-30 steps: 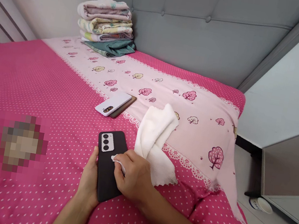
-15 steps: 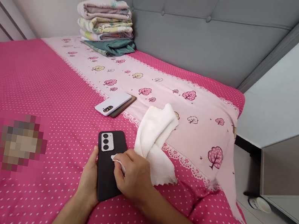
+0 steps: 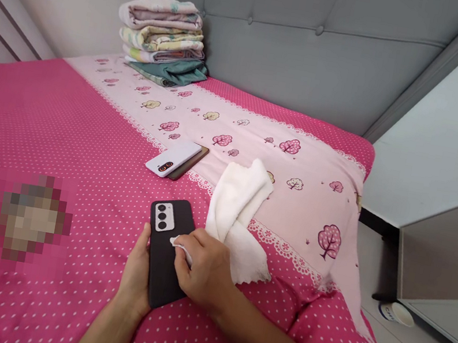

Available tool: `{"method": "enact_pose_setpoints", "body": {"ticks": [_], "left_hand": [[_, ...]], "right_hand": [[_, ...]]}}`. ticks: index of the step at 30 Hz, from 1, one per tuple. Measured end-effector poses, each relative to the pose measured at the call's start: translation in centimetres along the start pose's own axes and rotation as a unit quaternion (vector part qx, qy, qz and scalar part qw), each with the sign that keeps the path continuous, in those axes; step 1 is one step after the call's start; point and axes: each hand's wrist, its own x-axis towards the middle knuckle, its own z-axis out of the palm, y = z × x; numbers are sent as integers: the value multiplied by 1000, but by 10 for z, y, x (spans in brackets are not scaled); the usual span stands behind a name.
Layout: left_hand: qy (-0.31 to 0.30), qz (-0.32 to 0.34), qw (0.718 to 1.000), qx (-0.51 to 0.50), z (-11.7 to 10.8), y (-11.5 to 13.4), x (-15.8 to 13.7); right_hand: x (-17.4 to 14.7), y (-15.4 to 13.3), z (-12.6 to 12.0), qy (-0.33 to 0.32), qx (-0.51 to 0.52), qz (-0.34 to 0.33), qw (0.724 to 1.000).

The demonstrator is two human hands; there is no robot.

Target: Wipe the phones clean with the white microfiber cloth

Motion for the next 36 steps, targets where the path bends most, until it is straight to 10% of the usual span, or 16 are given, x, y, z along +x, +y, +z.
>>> {"method": "enact_pose_setpoints", "body": {"ticks": [36], "left_hand": [[-10, -9, 1000, -7, -2, 0, 0]], "right_hand": [[1, -1, -1, -3, 1, -1, 1000]]}}
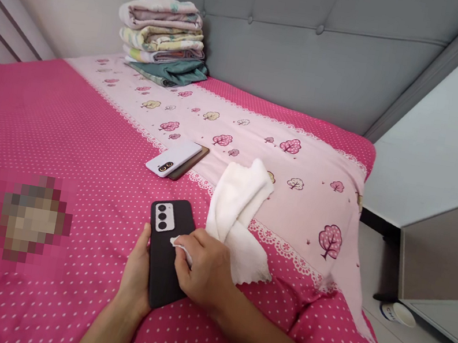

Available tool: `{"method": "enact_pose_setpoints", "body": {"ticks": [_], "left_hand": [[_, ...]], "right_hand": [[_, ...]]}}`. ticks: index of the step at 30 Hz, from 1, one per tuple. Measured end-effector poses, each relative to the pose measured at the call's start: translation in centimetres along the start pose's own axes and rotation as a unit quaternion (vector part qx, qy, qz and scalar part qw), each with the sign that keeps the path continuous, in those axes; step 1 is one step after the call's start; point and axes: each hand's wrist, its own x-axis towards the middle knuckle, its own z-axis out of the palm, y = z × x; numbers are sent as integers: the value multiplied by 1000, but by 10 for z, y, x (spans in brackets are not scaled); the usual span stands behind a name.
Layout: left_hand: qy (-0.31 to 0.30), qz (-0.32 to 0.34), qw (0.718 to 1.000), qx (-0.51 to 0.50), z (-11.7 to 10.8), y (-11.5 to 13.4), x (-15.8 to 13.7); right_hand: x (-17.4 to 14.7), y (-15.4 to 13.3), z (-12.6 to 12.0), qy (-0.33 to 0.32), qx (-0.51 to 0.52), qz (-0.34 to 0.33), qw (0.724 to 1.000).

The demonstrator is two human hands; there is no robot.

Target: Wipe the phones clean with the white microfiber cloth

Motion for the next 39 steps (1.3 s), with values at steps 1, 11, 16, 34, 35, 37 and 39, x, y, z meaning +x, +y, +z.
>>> {"method": "enact_pose_setpoints", "body": {"ticks": [1, 11, 16, 34, 35, 37, 39], "left_hand": [[-1, 0, 1000, -1, 0, 0, 0], [6, 1, 1000, -1, 1, 0, 0], [7, 2, 1000, -4, 2, 0, 0], [13, -3, 1000, -1, 0, 1, 1], [11, -4, 1000, -3, 0, 1, 1], [10, -5, 1000, -4, -1, 1, 1], [15, -3, 1000, 0, -1, 1, 0]], "right_hand": [[0, 0, 0, -1, 1, 1, 1000], [0, 0, 0, 3, 3, 0, 1000], [0, -1, 0, 1, -1, -1, 1000], [0, 0, 0, 5, -11, 1, 1000], [0, -1, 0, 5, -11, 1, 1000], [0, -1, 0, 4, -10, 1, 1000], [0, -1, 0, 2, -10, 1, 1000]]}}
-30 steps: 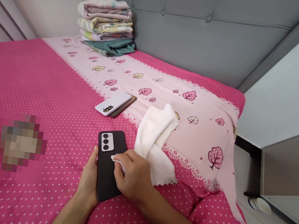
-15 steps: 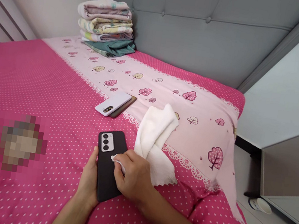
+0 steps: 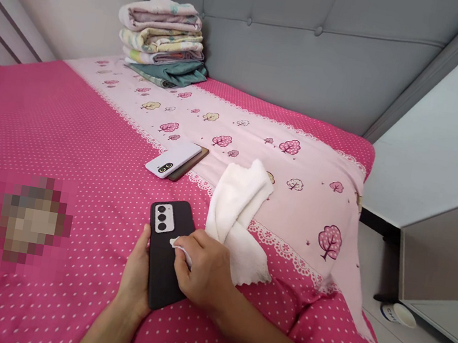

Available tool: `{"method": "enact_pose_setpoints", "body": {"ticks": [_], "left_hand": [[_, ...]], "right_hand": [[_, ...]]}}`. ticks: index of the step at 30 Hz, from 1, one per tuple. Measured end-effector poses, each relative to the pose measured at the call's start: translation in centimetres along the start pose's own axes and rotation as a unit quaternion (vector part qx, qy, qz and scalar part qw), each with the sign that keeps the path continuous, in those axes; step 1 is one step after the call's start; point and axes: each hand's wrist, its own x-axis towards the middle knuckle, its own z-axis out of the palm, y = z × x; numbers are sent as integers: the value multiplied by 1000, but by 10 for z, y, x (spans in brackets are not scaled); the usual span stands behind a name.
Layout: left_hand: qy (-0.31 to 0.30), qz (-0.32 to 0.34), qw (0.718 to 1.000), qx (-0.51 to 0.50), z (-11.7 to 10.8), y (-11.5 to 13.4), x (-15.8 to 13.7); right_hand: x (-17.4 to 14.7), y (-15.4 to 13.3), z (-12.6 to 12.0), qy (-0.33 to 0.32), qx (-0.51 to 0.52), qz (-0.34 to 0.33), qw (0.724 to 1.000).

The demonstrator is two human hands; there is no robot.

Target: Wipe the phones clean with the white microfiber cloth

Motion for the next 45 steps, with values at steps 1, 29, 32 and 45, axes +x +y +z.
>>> {"method": "enact_pose_setpoints", "body": {"ticks": [1, 29, 32, 45], "left_hand": [[1, 2, 1000, 2, 0, 0, 0], [-5, 6, 1000, 9, 1, 0, -1], [-3, 6, 1000, 10, 2, 0, -1], [1, 12, 1000, 8, 2, 0, -1]], "right_hand": [[0, 0, 0, 0, 1, 1, 1000], [-1, 1, 1, -9, 11, 5, 1000], [0, 1, 1, -6, 12, 4, 1000], [-1, 0, 0, -1, 12, 0, 1000]]}}
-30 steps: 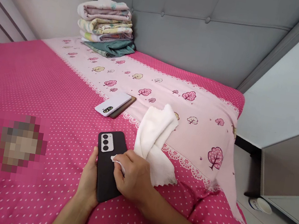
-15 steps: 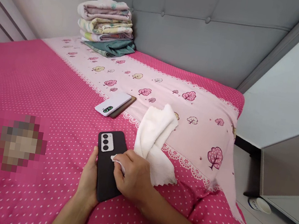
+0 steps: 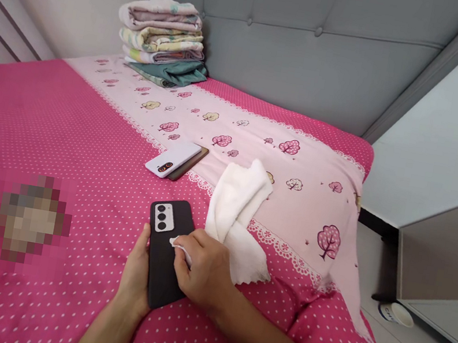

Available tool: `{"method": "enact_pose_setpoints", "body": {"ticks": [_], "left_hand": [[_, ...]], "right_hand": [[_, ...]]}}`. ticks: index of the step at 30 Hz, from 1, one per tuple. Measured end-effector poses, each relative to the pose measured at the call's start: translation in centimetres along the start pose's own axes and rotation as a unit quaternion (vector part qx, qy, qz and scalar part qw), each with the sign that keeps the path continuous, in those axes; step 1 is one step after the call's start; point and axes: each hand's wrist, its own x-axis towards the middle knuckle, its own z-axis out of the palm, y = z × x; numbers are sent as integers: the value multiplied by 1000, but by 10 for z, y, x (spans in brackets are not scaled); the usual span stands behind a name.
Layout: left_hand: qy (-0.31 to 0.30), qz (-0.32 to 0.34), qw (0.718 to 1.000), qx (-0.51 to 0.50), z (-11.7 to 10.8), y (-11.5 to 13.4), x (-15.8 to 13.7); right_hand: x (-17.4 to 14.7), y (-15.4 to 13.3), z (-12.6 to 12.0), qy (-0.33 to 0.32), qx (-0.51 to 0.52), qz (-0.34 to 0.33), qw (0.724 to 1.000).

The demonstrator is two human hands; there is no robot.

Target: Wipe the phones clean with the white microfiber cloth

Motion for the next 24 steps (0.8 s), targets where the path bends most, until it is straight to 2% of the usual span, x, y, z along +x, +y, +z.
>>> {"method": "enact_pose_setpoints", "body": {"ticks": [9, 24], "left_hand": [[15, 3, 1000, 4, 1, 1, -1], [-4, -4, 1000, -1, -1, 0, -1]], "right_hand": [[1, 0, 0, -3, -4, 6, 1000], [0, 1, 1, -3, -3, 7, 1000]]}}
